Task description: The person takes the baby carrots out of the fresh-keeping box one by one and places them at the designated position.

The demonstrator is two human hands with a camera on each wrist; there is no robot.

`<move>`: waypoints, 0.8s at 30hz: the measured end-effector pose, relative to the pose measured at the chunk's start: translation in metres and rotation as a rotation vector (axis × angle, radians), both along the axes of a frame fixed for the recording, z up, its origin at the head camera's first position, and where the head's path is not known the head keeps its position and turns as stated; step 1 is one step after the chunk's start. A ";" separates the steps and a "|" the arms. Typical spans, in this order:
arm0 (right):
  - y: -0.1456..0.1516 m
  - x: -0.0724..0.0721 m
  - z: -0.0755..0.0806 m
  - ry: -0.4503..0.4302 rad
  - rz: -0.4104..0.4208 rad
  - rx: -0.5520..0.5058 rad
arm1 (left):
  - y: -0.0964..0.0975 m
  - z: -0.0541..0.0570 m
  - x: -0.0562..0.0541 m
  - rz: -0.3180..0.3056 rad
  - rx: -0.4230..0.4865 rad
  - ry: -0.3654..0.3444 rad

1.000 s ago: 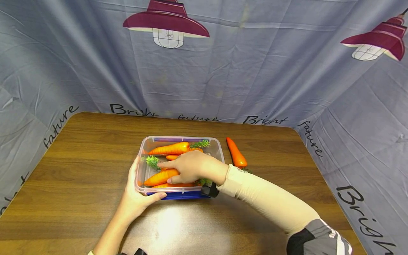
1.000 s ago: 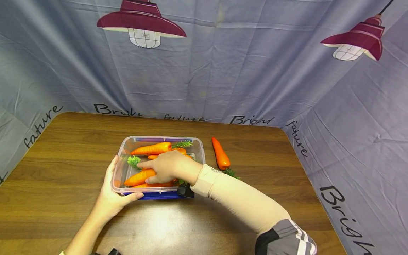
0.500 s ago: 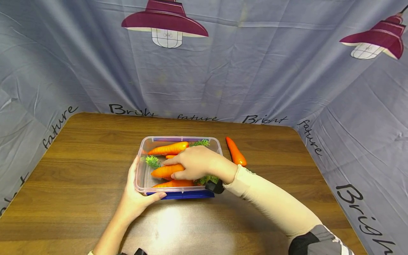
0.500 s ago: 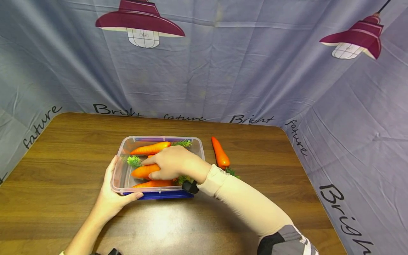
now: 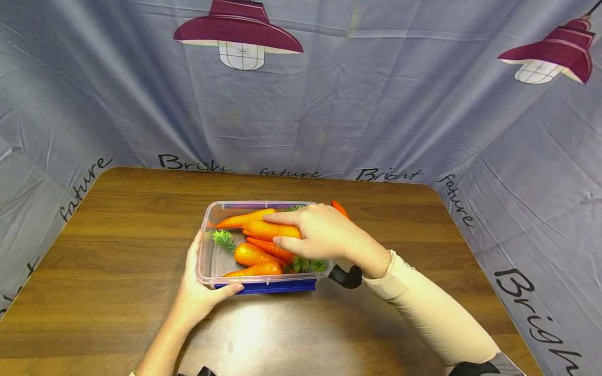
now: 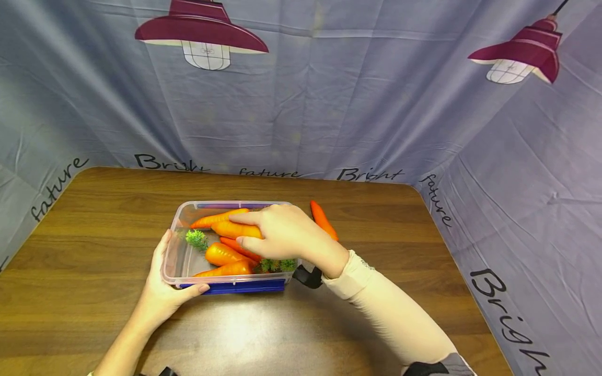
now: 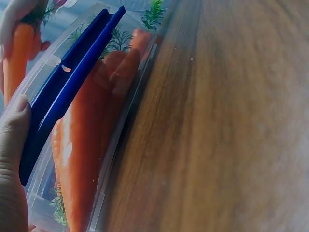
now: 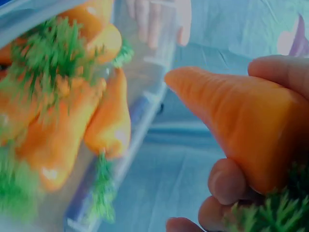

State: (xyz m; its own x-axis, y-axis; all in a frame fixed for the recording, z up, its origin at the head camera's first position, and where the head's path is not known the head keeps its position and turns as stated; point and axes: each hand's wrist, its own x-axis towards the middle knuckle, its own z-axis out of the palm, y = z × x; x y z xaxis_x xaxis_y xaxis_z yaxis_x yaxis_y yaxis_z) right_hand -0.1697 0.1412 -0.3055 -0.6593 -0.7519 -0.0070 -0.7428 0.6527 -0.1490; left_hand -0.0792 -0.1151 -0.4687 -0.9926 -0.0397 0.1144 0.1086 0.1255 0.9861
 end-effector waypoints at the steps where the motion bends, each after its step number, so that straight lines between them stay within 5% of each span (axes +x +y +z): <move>1: 0.005 0.000 0.001 0.011 -0.013 -0.026 | 0.000 0.000 0.000 -0.002 -0.002 0.002; 12: 0.077 -0.004 0.001 0.001 -0.305 -0.161 | 0.001 -0.002 0.001 0.034 -0.093 0.048; 24: 0.146 -0.022 -0.037 0.033 -0.578 -0.057 | 0.000 -0.002 0.001 0.009 -0.029 0.011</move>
